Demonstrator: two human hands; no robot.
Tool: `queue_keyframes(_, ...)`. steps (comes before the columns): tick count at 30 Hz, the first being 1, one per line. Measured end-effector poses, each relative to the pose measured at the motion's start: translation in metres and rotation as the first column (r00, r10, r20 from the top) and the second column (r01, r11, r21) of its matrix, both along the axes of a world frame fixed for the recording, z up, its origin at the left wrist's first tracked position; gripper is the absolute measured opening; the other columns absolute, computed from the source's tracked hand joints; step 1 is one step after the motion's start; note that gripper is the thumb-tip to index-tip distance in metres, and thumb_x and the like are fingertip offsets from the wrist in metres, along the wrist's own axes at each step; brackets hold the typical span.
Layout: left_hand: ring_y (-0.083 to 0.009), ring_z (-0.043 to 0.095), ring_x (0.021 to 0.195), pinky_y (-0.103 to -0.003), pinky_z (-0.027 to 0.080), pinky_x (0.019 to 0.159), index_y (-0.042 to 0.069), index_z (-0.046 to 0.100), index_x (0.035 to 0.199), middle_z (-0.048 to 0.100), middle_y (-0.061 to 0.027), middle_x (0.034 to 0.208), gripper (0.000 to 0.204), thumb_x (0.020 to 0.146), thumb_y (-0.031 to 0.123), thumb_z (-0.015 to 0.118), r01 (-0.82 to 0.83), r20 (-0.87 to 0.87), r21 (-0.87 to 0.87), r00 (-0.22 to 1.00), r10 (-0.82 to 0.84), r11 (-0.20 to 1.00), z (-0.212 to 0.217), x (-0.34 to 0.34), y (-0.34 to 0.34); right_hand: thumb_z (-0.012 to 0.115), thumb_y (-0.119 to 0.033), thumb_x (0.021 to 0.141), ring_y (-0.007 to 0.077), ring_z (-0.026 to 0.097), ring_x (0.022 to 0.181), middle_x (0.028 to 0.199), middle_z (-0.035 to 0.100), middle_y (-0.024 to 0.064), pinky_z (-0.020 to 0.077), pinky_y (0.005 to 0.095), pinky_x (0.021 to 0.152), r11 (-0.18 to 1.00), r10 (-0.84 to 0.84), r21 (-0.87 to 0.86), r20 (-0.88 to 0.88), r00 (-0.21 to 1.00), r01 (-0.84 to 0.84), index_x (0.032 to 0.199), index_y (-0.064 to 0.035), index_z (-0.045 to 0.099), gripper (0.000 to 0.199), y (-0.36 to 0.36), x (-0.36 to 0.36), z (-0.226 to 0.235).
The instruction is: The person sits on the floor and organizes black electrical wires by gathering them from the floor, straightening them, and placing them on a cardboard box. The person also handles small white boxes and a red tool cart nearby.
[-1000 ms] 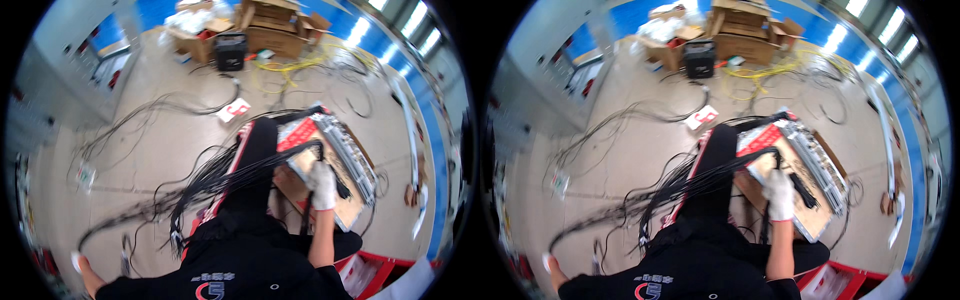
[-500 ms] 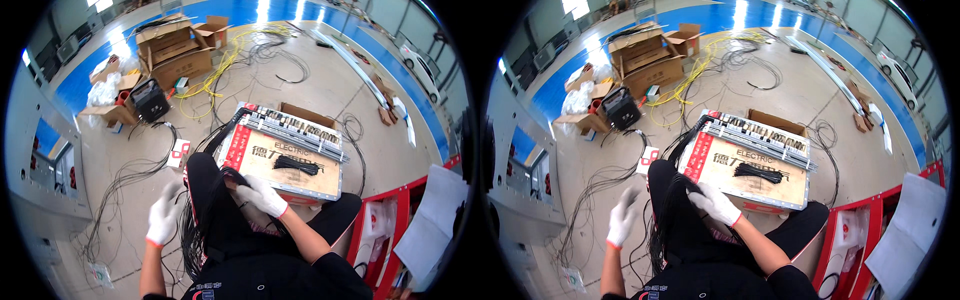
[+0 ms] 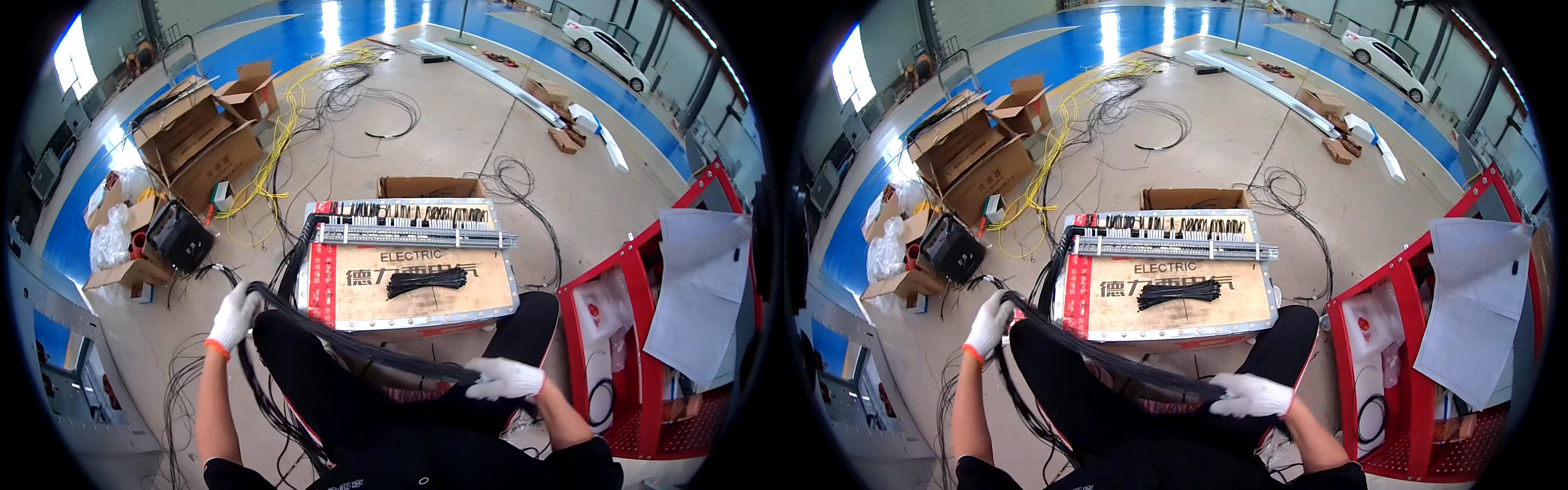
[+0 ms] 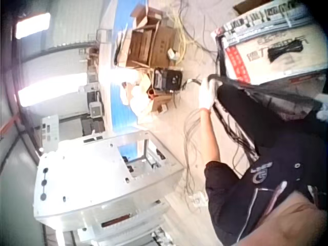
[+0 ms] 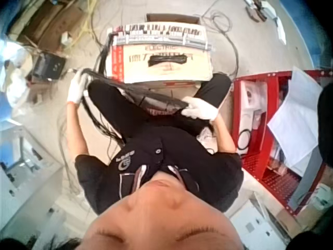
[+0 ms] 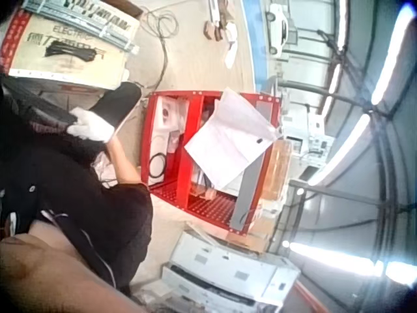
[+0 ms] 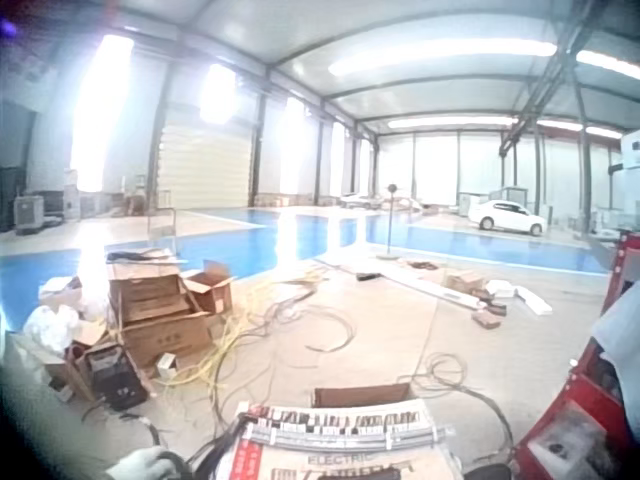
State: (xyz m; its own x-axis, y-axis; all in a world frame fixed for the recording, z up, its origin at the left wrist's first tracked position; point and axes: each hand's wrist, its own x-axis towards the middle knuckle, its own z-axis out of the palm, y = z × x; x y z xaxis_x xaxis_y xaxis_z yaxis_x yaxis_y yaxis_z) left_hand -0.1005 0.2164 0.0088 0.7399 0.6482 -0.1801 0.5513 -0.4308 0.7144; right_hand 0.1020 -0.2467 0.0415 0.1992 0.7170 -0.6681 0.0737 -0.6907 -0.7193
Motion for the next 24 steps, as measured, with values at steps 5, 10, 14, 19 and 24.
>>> queue_keyframes(5, -0.015, 0.049, 0.057, -0.032, 0.042, 0.053, 0.0, 0.057, 0.112, 0.053, -0.0063, 0.069, 0.028, 0.099, 0.023, 0.049, 0.059, 0.193, 0.446, 0.968, -0.16, 0.893, -0.074, 0.065, 0.063, 0.067, -0.027, 0.087, 0.0339, 0.066, 0.085, 0.093, 0.066, 0.0206, 0.0517, 0.0418, 0.075, 0.96, -0.164, 0.276, 0.695, 0.7, -0.049, 0.117, -0.0027, 0.061, 0.039, 0.033, 0.068, 0.024)
queue_keyframes(10, -0.018, 0.064, 0.066, -0.033, 0.054, 0.061, -0.001, 0.052, 0.11, 0.066, -0.0101, 0.079, 0.027, 0.096, 0.022, 0.052, 0.101, 0.018, -0.24, 0.995, -0.1, 0.965, -0.04, 0.14, 0.029, 0.066, -0.028, 0.084, 0.0383, 0.065, 0.095, 0.101, 0.067, 0.0196, 0.0512, 0.0481, 0.08, 0.989, -0.132, 0.144, 0.946, 0.296, -0.02, 0.112, -0.0104, 0.065, 0.033, 0.034, 0.184, -0.034)
queue_keyframes(14, -0.0385, 0.069, 0.08, -0.046, 0.054, 0.075, -0.002, 0.056, 0.104, 0.069, -0.0245, 0.094, 0.029, 0.094, 0.026, 0.055, 0.166, -0.251, 0.215, 0.962, -0.109, 0.963, -0.098, 0.159, 0.005, 0.072, -0.031, 0.078, 0.0353, 0.066, 0.09, 0.097, 0.067, 0.0151, 0.0526, 0.0473, 0.078, 0.998, -0.065, 0.063, 0.975, 0.213, 0.015, 0.104, -0.0148, 0.069, 0.031, 0.02, 0.213, -0.079)
queue_keyframes(19, -0.0428, 0.066, 0.095, -0.053, 0.051, 0.083, 0.0, 0.06, 0.103, 0.068, -0.0264, 0.1, 0.026, 0.095, 0.023, 0.05, -0.228, -0.181, 0.313, 0.939, 0.294, 0.922, -0.087, 0.158, -0.015, 0.078, -0.027, 0.072, 0.0326, 0.061, 0.097, 0.102, 0.063, 0.0123, 0.0499, 0.0457, 0.084, 0.974, -0.194, 0.19, 0.981, 0.022, 0.124, 0.099, -0.0112, 0.067, 0.033, 0.039, 0.188, -0.114)
queue_keyframes(24, -0.0262, 0.069, 0.084, -0.037, 0.055, 0.071, 0.012, 0.072, 0.077, 0.07, -0.0137, 0.084, 0.02, 0.088, 0.016, 0.056, 0.047, -0.296, 0.812, 0.892, 0.341, 0.582, -0.117, 0.171, -0.023, 0.072, -0.009, 0.077, 0.0389, 0.056, 0.115, 0.123, 0.059, 0.0217, 0.045, 0.0434, 0.1, 0.924, -0.365, 0.378, 0.917, -0.161, 0.06, 0.122, -0.0047, 0.061, 0.047, 0.025, 0.2, -0.15)
